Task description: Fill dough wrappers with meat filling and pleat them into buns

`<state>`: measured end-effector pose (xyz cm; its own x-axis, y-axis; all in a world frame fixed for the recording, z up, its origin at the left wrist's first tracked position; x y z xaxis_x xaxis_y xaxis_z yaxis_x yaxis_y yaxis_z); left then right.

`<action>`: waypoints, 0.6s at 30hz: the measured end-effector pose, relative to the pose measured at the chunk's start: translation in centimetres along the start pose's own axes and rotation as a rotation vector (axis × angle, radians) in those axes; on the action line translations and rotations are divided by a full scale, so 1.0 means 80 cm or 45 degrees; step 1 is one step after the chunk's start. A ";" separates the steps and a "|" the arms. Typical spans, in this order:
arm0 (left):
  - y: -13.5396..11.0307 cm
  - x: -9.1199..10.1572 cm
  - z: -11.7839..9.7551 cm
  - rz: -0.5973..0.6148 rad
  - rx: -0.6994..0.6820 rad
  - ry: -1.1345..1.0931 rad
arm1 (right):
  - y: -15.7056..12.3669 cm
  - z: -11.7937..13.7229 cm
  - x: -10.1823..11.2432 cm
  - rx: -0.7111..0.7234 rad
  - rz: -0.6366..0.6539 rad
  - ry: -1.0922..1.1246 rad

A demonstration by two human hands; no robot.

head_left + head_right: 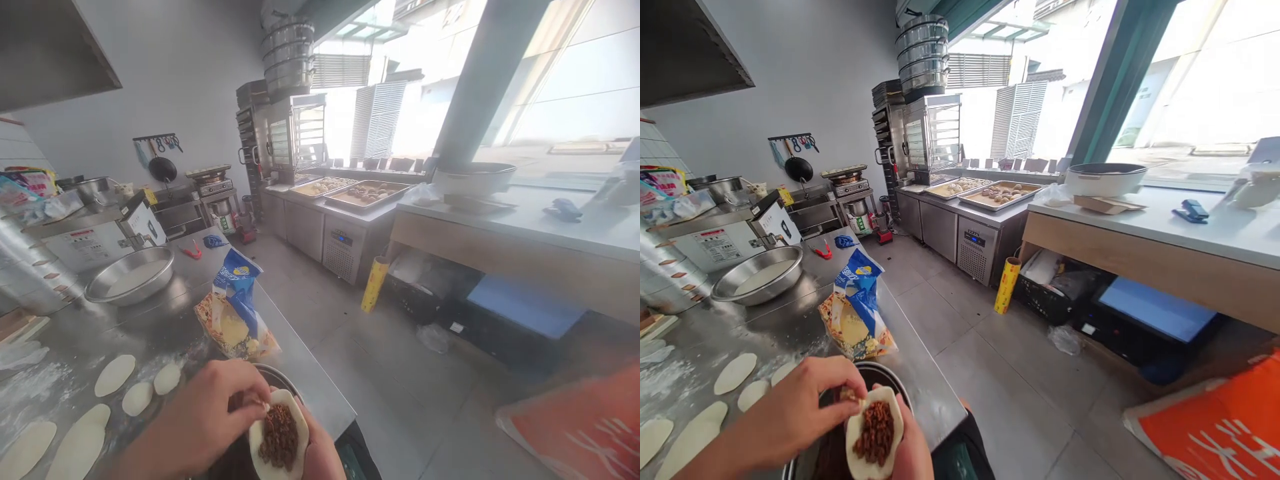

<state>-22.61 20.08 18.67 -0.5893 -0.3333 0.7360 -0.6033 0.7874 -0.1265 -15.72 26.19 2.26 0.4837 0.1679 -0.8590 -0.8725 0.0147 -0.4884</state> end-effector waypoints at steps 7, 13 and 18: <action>-0.029 -0.046 -0.012 -0.032 -0.330 0.125 | -0.020 -0.005 -0.019 -0.020 0.139 0.037; -0.051 -0.043 -0.028 -0.291 -0.694 0.264 | -0.039 -0.016 -0.027 -0.027 0.143 -0.029; -0.055 -0.034 -0.028 -0.239 -0.570 0.239 | -0.058 -0.017 -0.027 -0.050 0.114 -0.050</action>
<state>-17.18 18.70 18.70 -0.3617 -0.4235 0.8306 -0.3763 0.8814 0.2856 -12.60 24.40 6.15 0.4000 0.2049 -0.8933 -0.9084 -0.0407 -0.4161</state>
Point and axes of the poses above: each hand's wrist, its own y-axis towards the middle knuckle, its own x-axis out of the back of the hand, z = x × y, the point moved 8 cm from there along y, towards the middle knuckle, and after that the axes turned 3 degrees about -x, right-handed, at the moved point
